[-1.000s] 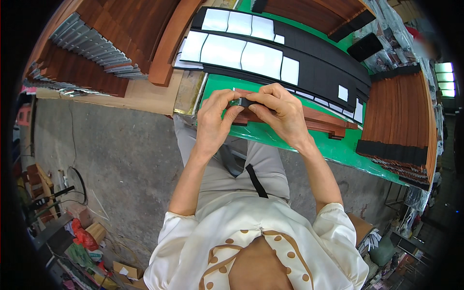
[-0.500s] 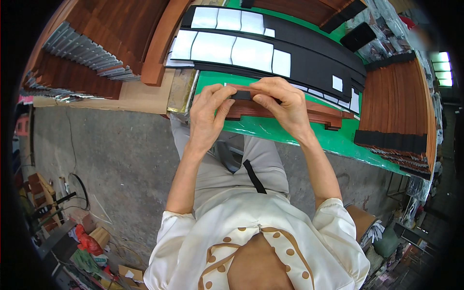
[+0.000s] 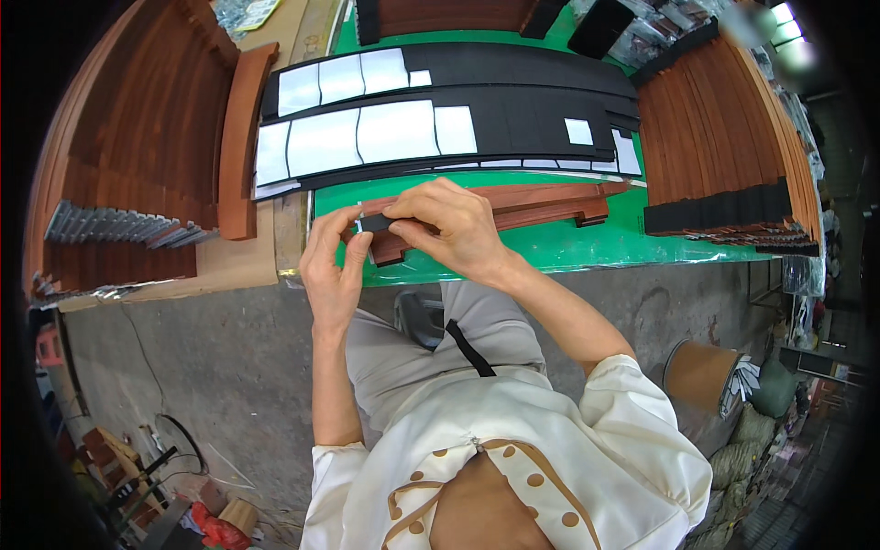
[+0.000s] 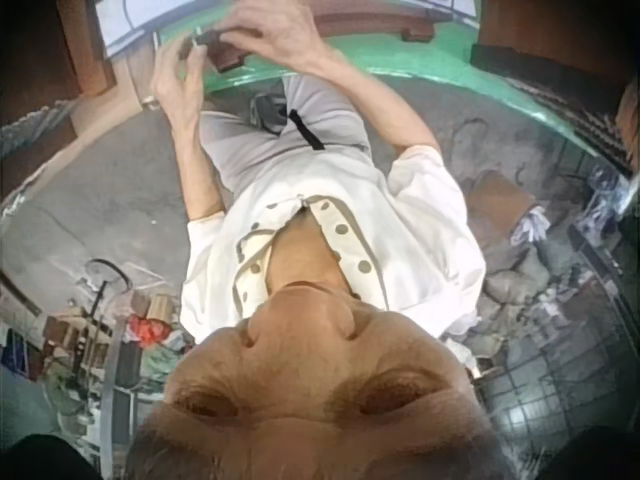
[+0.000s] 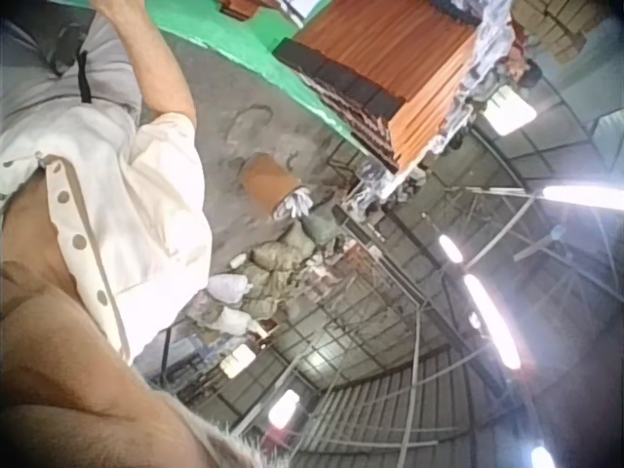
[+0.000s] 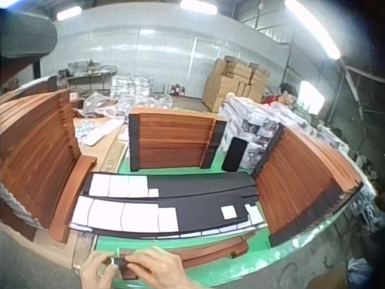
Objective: Applying black protective or adhesive strips to wooden furniture components and stacking the finished pieces.
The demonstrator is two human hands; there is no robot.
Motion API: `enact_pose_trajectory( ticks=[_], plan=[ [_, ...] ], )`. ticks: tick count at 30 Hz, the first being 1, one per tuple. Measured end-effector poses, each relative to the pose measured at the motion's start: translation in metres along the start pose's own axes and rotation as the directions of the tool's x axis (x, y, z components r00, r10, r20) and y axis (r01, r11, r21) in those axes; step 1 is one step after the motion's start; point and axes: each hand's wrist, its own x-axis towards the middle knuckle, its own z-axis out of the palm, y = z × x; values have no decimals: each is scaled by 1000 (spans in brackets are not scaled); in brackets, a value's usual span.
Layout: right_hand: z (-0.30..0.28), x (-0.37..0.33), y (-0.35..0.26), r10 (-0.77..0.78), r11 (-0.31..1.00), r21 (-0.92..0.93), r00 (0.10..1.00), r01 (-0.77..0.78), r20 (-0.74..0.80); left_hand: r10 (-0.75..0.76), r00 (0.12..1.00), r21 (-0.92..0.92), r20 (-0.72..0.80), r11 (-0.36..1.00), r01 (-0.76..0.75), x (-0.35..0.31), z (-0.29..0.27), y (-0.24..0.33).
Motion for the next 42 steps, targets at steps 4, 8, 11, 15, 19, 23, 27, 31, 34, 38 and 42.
enact_pose_trajectory(
  ticks=[4, 8, 11, 15, 19, 23, 27, 31, 34, 38, 42],
  plan=[
    [0, -2, 2, -6, 1000, -16, 1000, 6, -16, 43, 999, 61, 9, 997, -43, 0, 2, -5],
    [3, -2, -1, 14, 1000, -10, 1000, -14, -9, 94, 995, 133, -17, 987, -91, -4, 3, -10],
    [4, 0, 1, -48, 999, -6, 998, 48, -42, 55, 997, 22, -45, 998, -54, -4, 5, -11],
    [-4, 0, 5, 9, 998, 54, 999, -11, 35, 56, 998, 48, -30, 997, -54, -6, 4, -16],
    [-3, 1, 1, 43, 998, 47, 996, -47, 73, 62, 995, 12, -76, 998, -61, -7, 7, -15],
    [3, -2, 1, -31, 999, -26, 999, 31, -21, 263, 962, 180, -77, 952, -246, -5, 7, -16],
    [7, -1, -1, -272, 931, -277, 958, 237, -95, 436, 899, 413, -43, 827, -382, -6, 11, -18],
    [11, -4, 0, -320, 902, -337, 942, 271, -97, 403, 915, 407, -21, 839, -360, -10, 11, -18],
    [7, -2, 2, -309, 912, -305, 948, 274, -73, 387, 922, 405, 4, 842, -355, -13, 10, -18],
    [-12, 9, 4, -172, 981, -84, 984, 175, 38, 232, 968, 266, 92, 932, -248, -7, 1, -9],
    [-67, 48, 50, 17, 991, -131, 996, -6, 83, 136, 985, 50, 109, 989, -142, 33, -24, -3]
  ],
)
